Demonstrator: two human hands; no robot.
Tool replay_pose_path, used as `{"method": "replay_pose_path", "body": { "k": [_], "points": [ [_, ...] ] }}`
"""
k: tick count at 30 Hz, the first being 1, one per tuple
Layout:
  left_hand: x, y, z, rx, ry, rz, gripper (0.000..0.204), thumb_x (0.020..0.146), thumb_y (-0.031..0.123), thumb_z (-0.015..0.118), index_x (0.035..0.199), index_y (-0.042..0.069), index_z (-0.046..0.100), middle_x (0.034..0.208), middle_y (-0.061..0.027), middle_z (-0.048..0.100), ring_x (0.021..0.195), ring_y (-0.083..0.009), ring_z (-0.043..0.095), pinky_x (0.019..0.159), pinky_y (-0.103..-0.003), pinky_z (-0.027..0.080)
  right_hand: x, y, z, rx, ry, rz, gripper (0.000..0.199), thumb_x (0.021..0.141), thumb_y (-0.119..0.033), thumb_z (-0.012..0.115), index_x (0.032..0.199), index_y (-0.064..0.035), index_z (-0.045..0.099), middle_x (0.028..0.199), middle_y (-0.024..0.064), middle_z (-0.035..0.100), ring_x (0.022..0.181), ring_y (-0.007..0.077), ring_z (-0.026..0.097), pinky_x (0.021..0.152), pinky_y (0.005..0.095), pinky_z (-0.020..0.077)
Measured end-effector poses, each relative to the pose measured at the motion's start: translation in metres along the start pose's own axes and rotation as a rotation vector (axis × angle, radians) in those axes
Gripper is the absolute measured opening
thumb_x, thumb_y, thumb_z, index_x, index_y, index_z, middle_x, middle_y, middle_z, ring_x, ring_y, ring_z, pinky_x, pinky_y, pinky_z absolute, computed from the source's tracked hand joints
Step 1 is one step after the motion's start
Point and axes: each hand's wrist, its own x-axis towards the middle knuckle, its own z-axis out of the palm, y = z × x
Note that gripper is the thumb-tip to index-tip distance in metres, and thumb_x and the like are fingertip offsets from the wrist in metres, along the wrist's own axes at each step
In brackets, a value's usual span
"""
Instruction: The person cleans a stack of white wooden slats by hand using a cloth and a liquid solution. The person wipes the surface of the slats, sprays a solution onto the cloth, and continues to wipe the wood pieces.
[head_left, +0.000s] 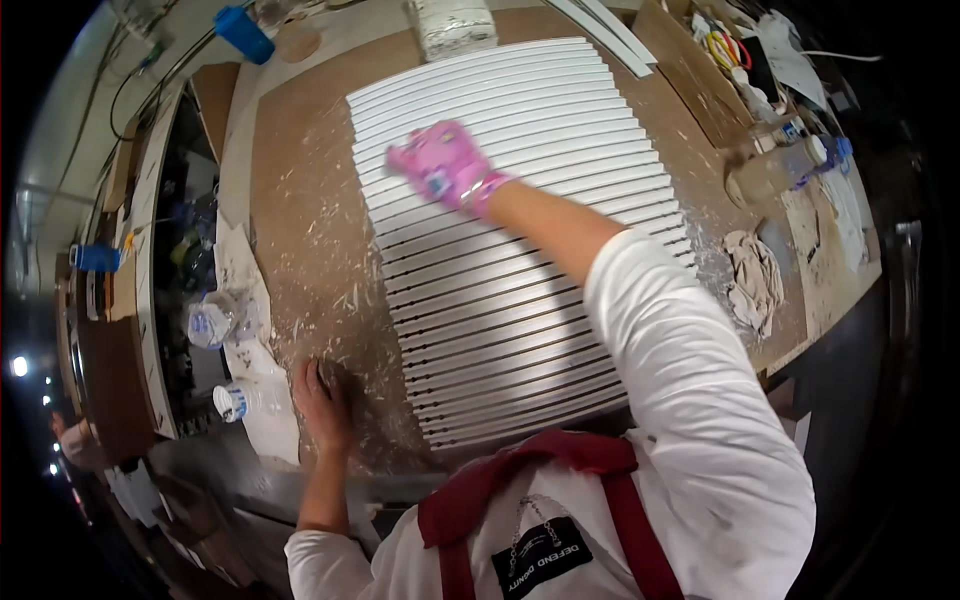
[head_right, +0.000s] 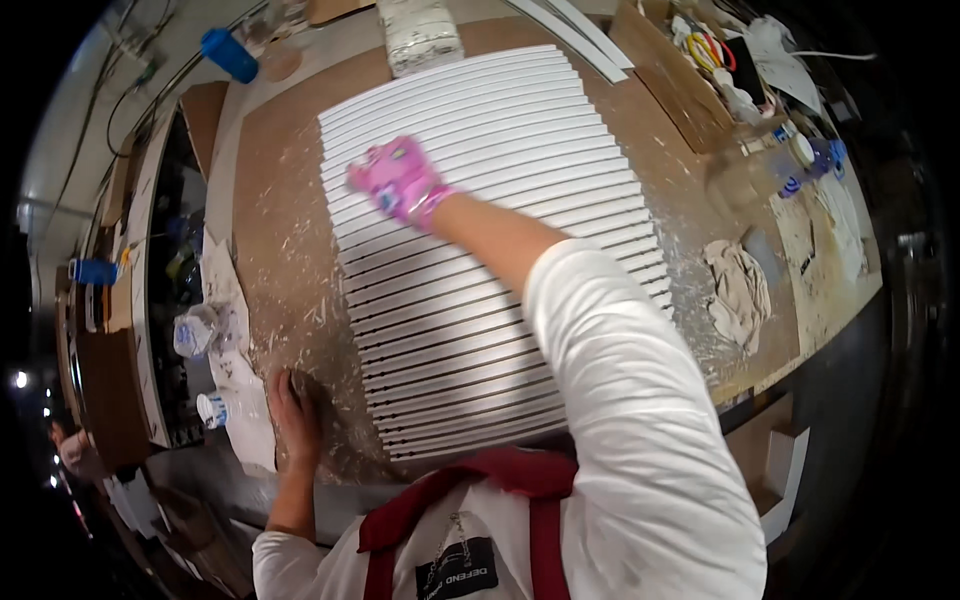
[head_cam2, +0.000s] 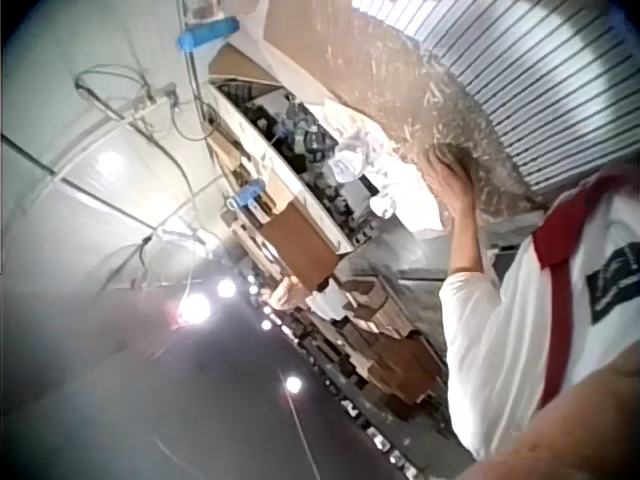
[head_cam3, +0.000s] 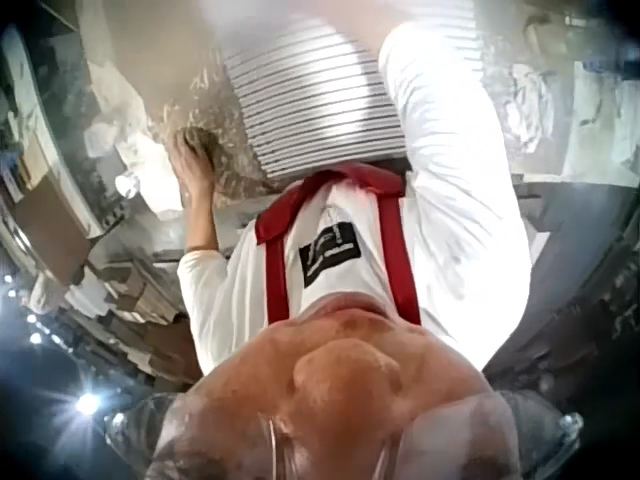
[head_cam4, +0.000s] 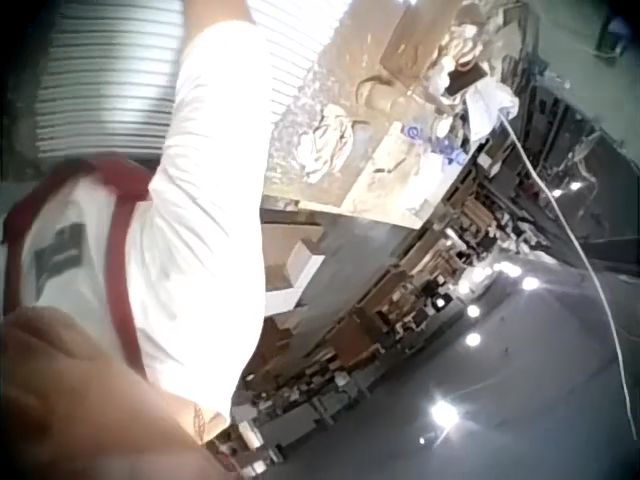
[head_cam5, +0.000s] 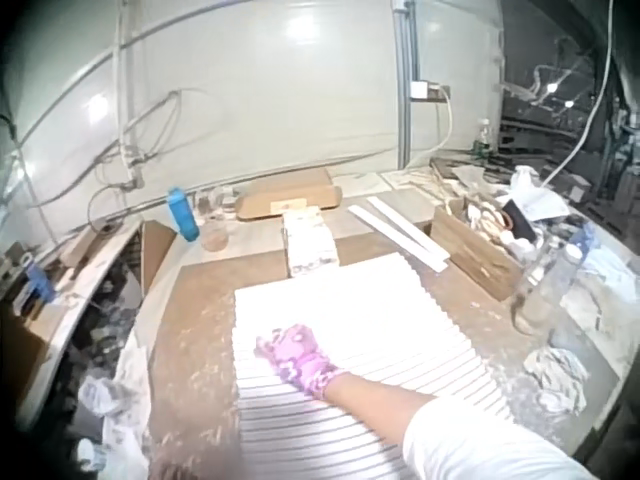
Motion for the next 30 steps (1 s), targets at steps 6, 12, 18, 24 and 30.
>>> {"method": "replay_pose_path", "body": {
  "k": [6,12,18,24,30],
  "points": [
    [0.011,0.017,-0.002,-0.009,0.046,0.112,0.047,0.088,0.007,0.056,0.132,0.001,0.044,0.133,-0.0215,0.045,0.122,-0.0402,0.042,0.104,-0.047,0.031,-0.101,0.169,-0.066,0.058,-0.099,0.634,0.021,0.093,-0.028,0.046,0.095,-0.0127,0.061,0.087,0.0167,0.065,0.083,0.0325,0.065,0.073,0.0438,0.0523],
    [0.003,0.008,-0.003,-0.027,0.038,0.075,0.046,0.088,0.009,0.055,0.132,0.001,0.044,0.134,-0.0207,0.044,0.123,-0.0388,0.041,0.105,-0.047,0.03,-0.126,0.104,-0.04,0.008,0.006,0.204,0.023,0.087,-0.03,0.052,0.093,-0.0106,0.063,0.071,0.0153,0.06,0.072,0.0307,0.063,0.066,0.0387,0.0505],
    [0.004,0.004,0.006,-0.018,0.066,0.065,0.046,0.09,0.015,0.056,0.132,0.001,0.045,0.133,-0.0211,0.045,0.123,-0.039,0.042,0.105,-0.047,0.03,-0.212,0.218,-0.071,-0.207,-0.011,0.631,0.038,0.088,-0.03,0.055,0.122,-0.0152,0.054,0.102,0.0157,0.064,0.089,0.0349,0.063,0.075,0.0451,0.0506],
    [0.003,-0.005,0.009,0.004,0.102,0.075,0.045,0.088,0.015,0.058,0.13,0.001,0.047,0.132,-0.0216,0.047,0.12,-0.0396,0.044,0.103,-0.047,0.032,-0.233,0.172,-0.066,-0.143,0.018,0.426,0.04,0.084,-0.028,0.059,0.121,-0.0143,0.053,0.098,0.0161,0.064,0.089,0.0338,0.063,0.078,0.0443,0.0509],
    [0.006,-0.001,0.01,0.0,0.083,0.05,0.046,0.086,0.015,0.06,0.129,0.001,0.049,0.131,-0.0194,0.049,0.12,-0.0383,0.045,0.103,-0.047,0.033,-0.143,0.061,-0.086,0.243,0.042,0.41,0.021,0.089,-0.027,0.059,0.102,-0.011,0.064,0.092,0.0103,0.067,0.086,0.0248,0.066,0.075,0.0368,0.0544]
  ]
}}
